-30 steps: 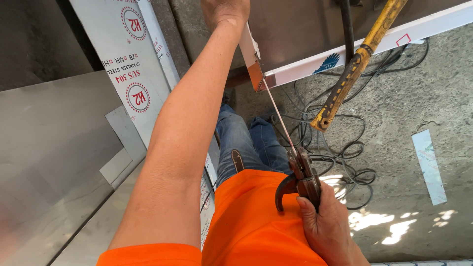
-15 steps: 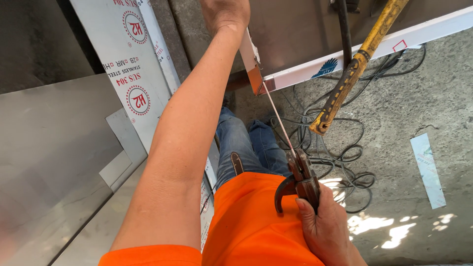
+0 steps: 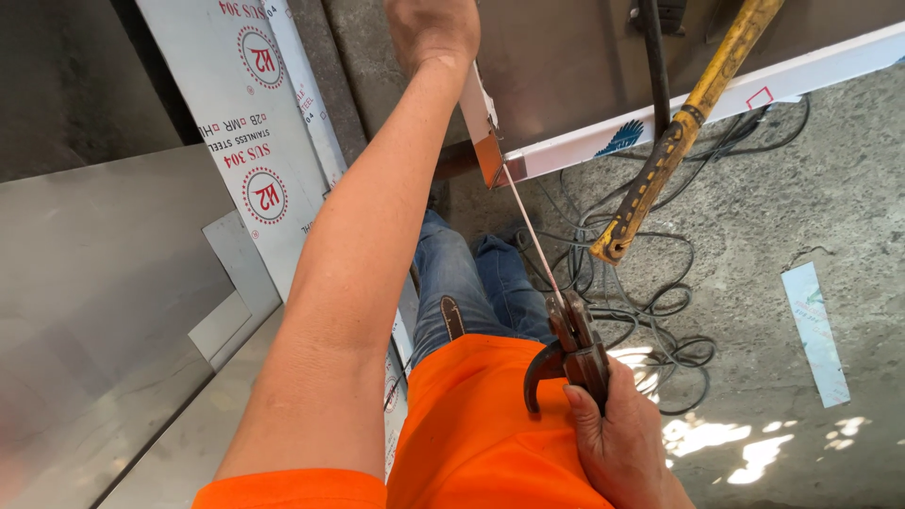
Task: The person welds the corner of a stainless steel frame lying on the floor, producing sparks, then uses a hammer to tap the welded joint and pliers to handle the workpiece, alternating between welding and hammering the frame edges.
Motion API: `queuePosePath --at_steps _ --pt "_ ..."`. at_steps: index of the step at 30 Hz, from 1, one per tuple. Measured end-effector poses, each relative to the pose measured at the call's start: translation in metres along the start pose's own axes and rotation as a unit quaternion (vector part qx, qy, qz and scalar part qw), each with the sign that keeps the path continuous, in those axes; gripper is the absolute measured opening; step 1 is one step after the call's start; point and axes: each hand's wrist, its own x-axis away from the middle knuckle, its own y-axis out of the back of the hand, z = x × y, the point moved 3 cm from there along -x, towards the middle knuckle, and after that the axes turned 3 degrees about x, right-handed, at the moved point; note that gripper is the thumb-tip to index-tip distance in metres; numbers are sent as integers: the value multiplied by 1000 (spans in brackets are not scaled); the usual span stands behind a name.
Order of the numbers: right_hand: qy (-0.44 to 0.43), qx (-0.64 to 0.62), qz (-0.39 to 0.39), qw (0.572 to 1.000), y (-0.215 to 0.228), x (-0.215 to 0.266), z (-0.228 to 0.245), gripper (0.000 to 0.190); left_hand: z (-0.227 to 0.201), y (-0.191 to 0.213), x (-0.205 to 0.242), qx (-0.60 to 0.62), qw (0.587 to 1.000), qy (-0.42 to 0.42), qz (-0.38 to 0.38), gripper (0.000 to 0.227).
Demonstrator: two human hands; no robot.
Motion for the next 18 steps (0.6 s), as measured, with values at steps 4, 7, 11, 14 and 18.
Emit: queuePosePath --at_steps 4,7,11,14,18 --pt "-39 8 23 999 -3 -2 -4 39 -12 1 -3 -53 993 -88 -50 39" --pt "-18 -29 5 999 -2 -1 -1 43 -29 18 14 -17 998 -62 -28 45" --pt "10 -13 -4 1000 -1 -1 0 40 -28 17 15 -18 998 -56 -20 52" --pt "11 -21 -4 1000 -2 -2 -2 40 -47 34 28 11 999 -25 -25 54" --pt "-40 -13 18 999 -4 2 -11 42 -23 13 6 -5 1000 3 -27 48"
